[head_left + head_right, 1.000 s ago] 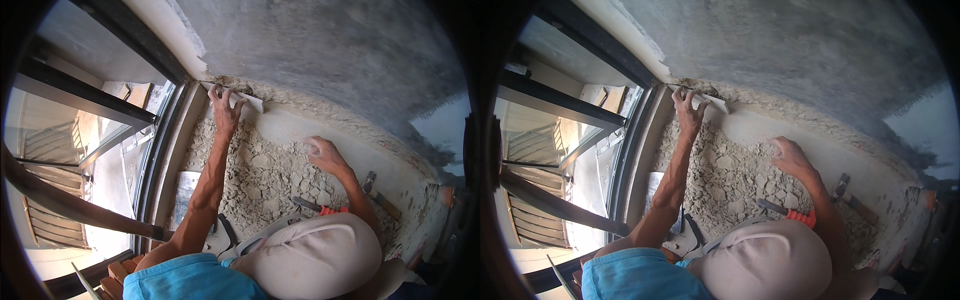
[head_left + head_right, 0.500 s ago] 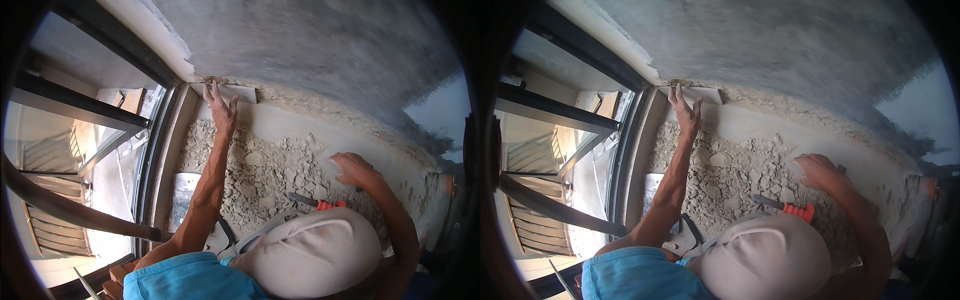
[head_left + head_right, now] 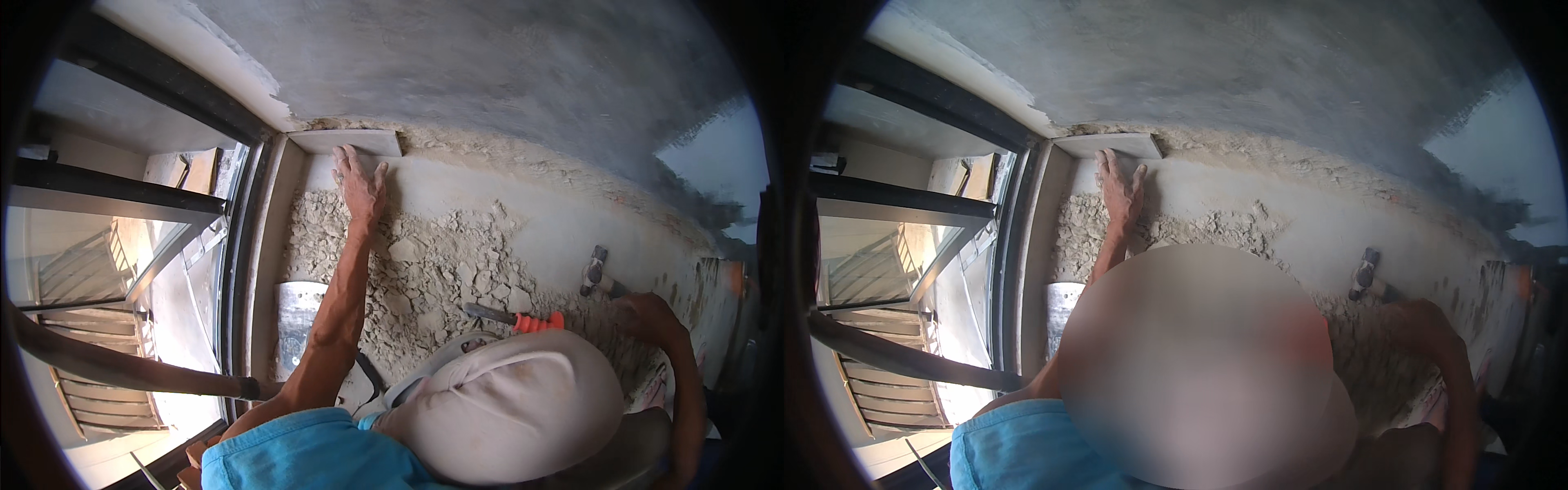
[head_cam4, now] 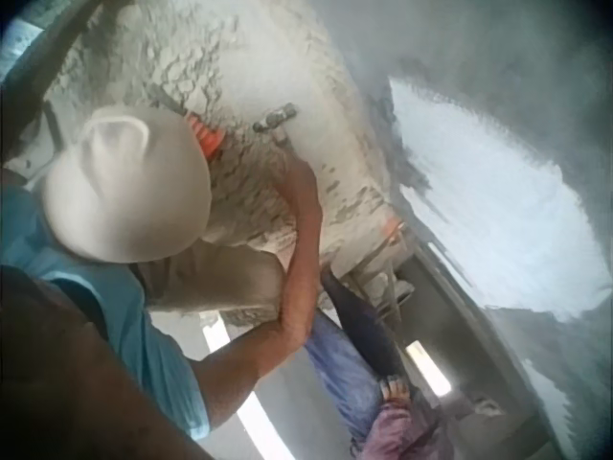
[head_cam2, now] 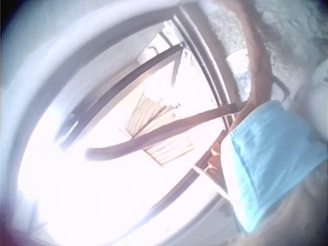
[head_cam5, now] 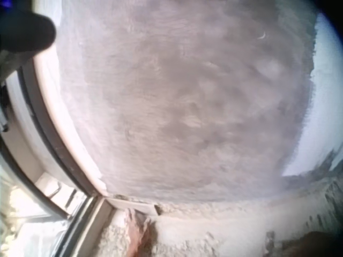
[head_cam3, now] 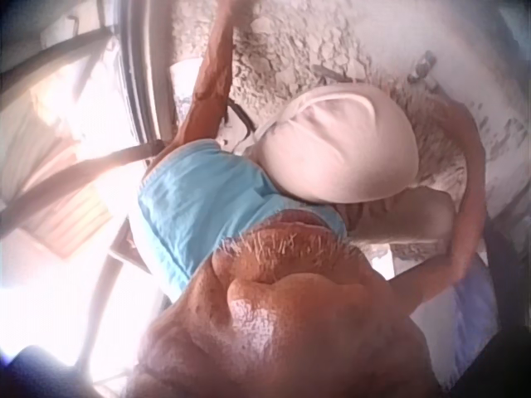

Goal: The person uses a hammer and chisel to chip away at a concrete floor, preparing the surface. They then place a rectangular tile into the prepared area and tap it with the hammer to set it in place.

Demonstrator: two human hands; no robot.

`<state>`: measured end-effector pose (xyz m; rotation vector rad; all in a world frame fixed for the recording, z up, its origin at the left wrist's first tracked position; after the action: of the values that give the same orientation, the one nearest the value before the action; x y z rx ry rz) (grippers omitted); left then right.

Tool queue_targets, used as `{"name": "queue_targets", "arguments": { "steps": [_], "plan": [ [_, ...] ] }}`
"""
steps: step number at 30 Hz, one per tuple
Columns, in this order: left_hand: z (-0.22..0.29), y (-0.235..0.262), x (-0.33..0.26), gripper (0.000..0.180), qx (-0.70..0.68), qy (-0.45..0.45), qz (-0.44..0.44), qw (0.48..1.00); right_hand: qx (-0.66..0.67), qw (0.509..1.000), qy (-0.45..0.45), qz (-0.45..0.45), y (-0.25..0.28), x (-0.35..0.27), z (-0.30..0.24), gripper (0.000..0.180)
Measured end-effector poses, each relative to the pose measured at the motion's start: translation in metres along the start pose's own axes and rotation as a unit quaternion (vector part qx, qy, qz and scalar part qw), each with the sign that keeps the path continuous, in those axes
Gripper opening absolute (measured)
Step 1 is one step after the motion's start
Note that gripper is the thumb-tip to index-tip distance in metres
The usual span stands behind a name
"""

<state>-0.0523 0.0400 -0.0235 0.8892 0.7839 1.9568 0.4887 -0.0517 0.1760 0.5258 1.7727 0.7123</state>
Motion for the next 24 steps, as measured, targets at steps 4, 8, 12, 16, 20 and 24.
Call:
{"name": "queue_targets", "arguments": {
  "steps": [4,8,12,16,20,24],
  "plan": [
    [-0.006,-0.005,-0.005,0.081,-0.022,0.010,-0.043,0.999,0.035,0.997,0.007,0.069,0.006,-0.024,0.017,0.045],
    [0.030,-0.013,-0.041,0.079,0.009,-0.040,-0.139,0.989,0.085,0.994,0.007,0.065,-0.020,-0.021,0.036,0.043],
    [0.086,-0.046,-0.071,0.082,0.044,-0.121,-0.188,0.974,0.087,0.995,-0.043,0.023,-0.015,-0.020,0.027,0.046],
    [0.140,-0.066,-0.094,0.085,0.047,-0.163,-0.231,0.958,0.106,0.993,-0.051,0.032,-0.007,-0.015,0.022,0.047],
    [0.192,-0.061,-0.152,0.081,-0.018,-0.350,-0.398,0.848,0.102,0.992,0.001,0.070,-0.022,-0.015,0.043,0.052],
    [0.195,-0.035,-0.155,0.079,-0.157,-0.341,-0.507,0.776,0.145,0.986,-0.029,0.076,-0.020,-0.018,0.035,0.055]
  ]
}}
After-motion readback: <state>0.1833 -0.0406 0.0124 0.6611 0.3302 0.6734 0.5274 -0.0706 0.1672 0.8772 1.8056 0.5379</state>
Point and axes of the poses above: each hand's wrist, its own x-axis towards the middle knuckle, its own y-axis out of the back of the hand, z = x × y, the point moved 2 cm from there along x, towards the middle knuckle
